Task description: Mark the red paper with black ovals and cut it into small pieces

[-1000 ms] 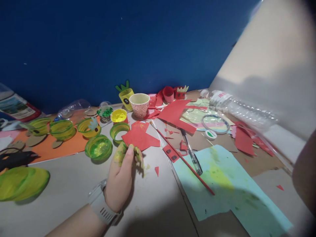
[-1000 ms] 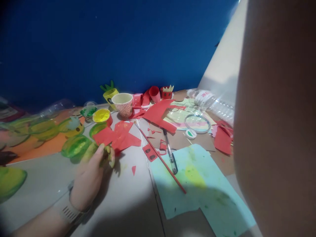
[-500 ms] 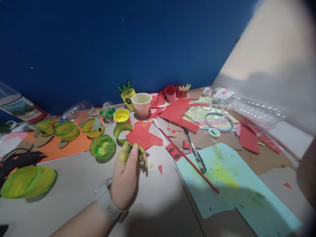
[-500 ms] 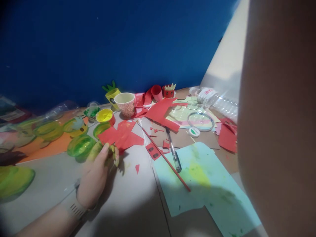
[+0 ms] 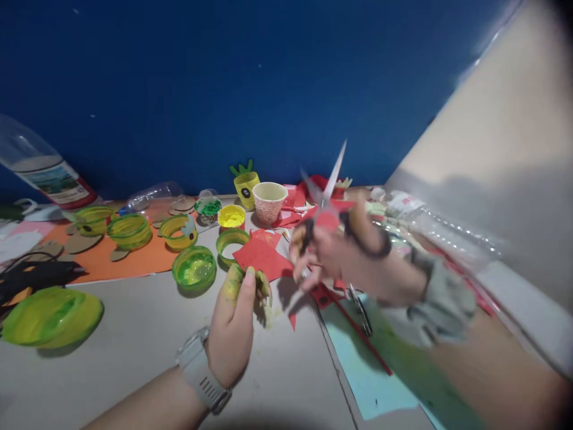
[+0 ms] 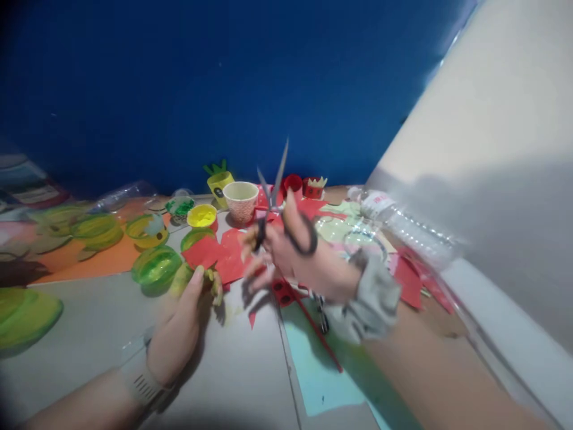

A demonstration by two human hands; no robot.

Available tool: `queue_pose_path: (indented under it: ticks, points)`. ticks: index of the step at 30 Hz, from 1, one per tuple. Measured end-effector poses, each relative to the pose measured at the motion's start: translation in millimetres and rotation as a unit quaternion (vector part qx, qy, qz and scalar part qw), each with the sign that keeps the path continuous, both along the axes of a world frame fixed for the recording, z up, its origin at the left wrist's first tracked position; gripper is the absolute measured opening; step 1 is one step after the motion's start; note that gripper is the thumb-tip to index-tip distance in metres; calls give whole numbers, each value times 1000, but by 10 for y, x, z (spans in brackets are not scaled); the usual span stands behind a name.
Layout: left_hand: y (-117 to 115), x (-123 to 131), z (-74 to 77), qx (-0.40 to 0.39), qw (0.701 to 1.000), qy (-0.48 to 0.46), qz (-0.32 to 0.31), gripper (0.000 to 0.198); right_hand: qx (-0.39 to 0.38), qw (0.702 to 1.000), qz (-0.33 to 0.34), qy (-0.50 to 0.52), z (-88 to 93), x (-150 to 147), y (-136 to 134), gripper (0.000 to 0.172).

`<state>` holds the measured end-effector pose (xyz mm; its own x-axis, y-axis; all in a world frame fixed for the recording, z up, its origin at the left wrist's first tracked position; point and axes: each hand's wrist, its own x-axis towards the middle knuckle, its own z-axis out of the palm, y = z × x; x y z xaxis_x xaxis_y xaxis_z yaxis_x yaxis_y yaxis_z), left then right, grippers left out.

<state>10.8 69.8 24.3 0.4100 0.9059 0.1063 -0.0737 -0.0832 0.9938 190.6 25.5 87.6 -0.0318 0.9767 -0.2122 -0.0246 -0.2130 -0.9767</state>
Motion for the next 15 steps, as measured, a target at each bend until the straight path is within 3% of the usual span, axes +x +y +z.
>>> queue_pose_path:
  ticks: [2,4,6,11,15]
  points:
    - [-1,-10,-4,42,998,9,53,22,-34,995,76,50,-141,-37,-49,69]
    - [-5,-19,-26,79,994,20,68,21,-63,989,116,73,-302,-72,-130,80]
    - [-12,-23,-62,87,995,16,45,25,-85,981,150,84,-417,-103,-207,68]
    - [-25,-17,-135,70,997,26,-14,20,-66,957,270,87,-473,-139,-275,67]
    - [-33,-36,-146,77,995,33,-62,20,-31,961,274,-26,-461,-100,-268,58]
